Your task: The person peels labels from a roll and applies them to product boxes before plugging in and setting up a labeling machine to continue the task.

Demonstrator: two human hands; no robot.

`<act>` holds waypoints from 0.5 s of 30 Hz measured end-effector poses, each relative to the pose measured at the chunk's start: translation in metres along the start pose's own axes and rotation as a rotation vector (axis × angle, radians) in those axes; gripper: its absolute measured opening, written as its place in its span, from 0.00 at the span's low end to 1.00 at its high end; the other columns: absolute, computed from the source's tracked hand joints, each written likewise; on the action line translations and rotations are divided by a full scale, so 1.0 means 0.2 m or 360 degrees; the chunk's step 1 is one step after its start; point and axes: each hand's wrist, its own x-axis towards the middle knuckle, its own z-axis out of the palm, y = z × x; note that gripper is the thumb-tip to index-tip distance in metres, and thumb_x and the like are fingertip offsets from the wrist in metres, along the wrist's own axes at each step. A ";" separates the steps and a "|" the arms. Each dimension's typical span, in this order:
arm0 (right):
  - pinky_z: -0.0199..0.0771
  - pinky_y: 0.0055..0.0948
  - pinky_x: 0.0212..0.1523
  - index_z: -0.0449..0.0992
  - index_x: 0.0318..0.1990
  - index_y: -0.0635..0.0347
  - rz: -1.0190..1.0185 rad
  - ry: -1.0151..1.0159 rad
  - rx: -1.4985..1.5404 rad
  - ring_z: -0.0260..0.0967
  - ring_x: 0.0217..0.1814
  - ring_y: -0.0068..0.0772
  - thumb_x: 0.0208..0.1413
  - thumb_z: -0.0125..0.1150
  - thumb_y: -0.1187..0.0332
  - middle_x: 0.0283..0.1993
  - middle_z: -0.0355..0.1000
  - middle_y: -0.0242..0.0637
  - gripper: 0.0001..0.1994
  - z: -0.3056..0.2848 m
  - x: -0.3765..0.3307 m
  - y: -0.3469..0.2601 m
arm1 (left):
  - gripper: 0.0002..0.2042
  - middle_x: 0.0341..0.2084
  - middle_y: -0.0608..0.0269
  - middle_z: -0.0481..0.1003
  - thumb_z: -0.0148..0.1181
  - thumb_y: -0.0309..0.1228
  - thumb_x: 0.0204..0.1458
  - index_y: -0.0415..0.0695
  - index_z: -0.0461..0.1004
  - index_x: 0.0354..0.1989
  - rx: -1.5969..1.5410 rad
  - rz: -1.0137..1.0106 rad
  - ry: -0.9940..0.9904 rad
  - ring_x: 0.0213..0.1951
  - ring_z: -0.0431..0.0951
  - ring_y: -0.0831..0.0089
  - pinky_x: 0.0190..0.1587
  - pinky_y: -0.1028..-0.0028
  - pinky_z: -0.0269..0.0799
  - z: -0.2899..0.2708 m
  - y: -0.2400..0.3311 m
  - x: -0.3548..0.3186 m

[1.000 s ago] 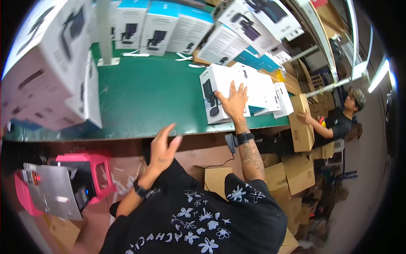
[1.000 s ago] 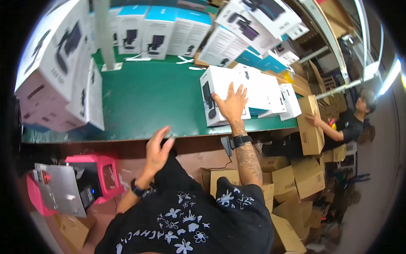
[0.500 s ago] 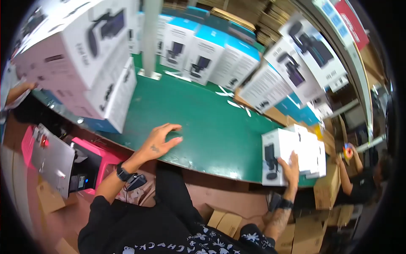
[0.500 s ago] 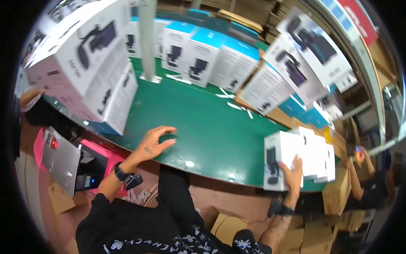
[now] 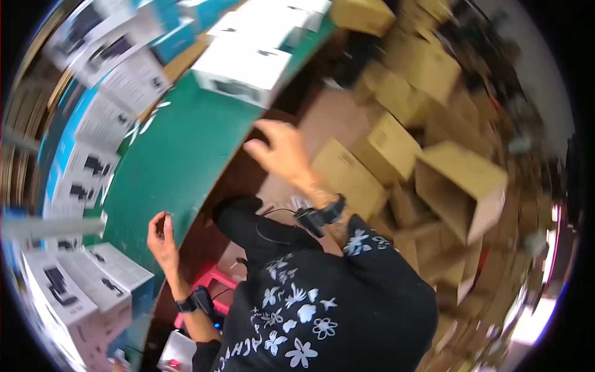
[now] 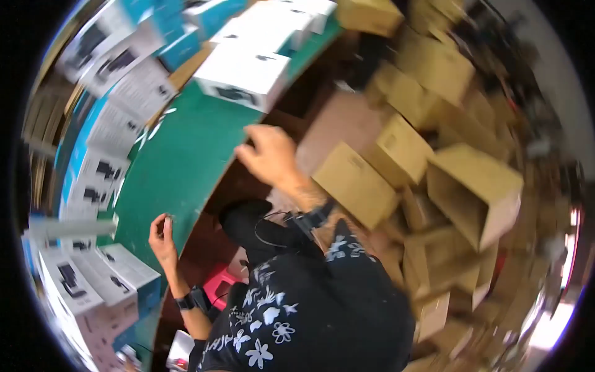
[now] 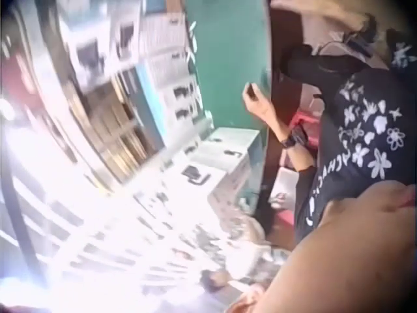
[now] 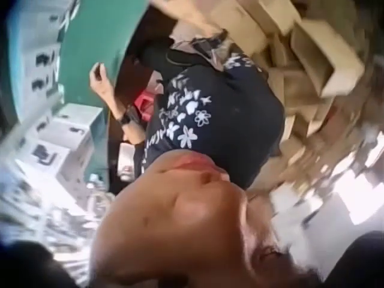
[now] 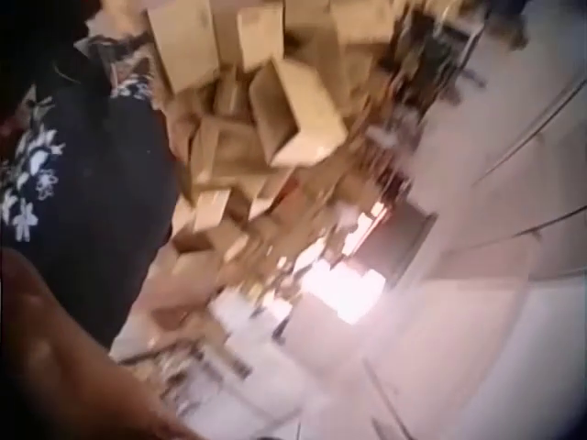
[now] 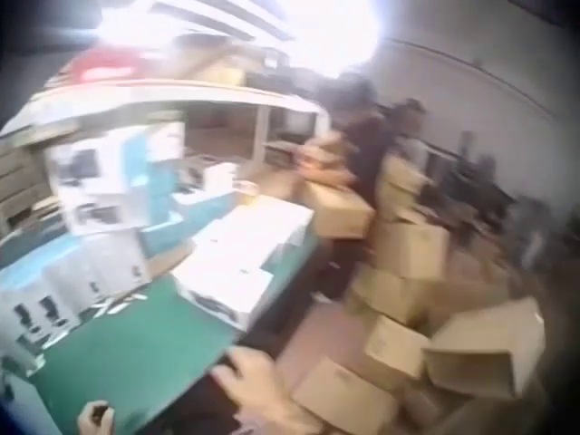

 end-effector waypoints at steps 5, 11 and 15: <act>0.66 0.48 0.50 0.71 0.46 0.68 0.1002 0.0994 -0.1246 0.66 0.51 0.58 0.50 0.64 0.59 0.46 0.72 0.54 0.22 -1.44 -0.85 0.26 | 0.16 0.31 0.61 0.75 0.61 0.34 0.55 0.35 0.72 0.47 0.0478 0.0049 -0.0245 0.34 0.73 0.75 0.43 0.76 0.69 0.18 -0.07 -0.03; 0.63 0.50 0.59 0.60 0.60 0.70 0.1819 0.0807 -0.2251 0.63 0.59 0.57 0.50 0.59 0.43 0.61 0.61 0.60 0.41 -2.12 -1.58 0.77 | 0.46 0.52 0.34 0.66 0.72 0.45 0.40 0.34 0.54 0.64 0.1427 0.0339 -0.0239 0.54 0.66 0.41 0.57 0.57 0.63 0.04 -0.27 -0.06; 0.67 0.49 0.56 0.73 0.52 0.64 0.1162 0.1059 -0.2133 0.64 0.59 0.58 0.50 0.60 0.45 0.59 0.65 0.56 0.31 -2.32 -2.07 1.45 | 0.39 0.51 0.35 0.66 0.65 0.36 0.43 0.36 0.55 0.63 0.1456 0.0682 -0.0307 0.55 0.64 0.41 0.58 0.55 0.61 0.14 -0.40 0.01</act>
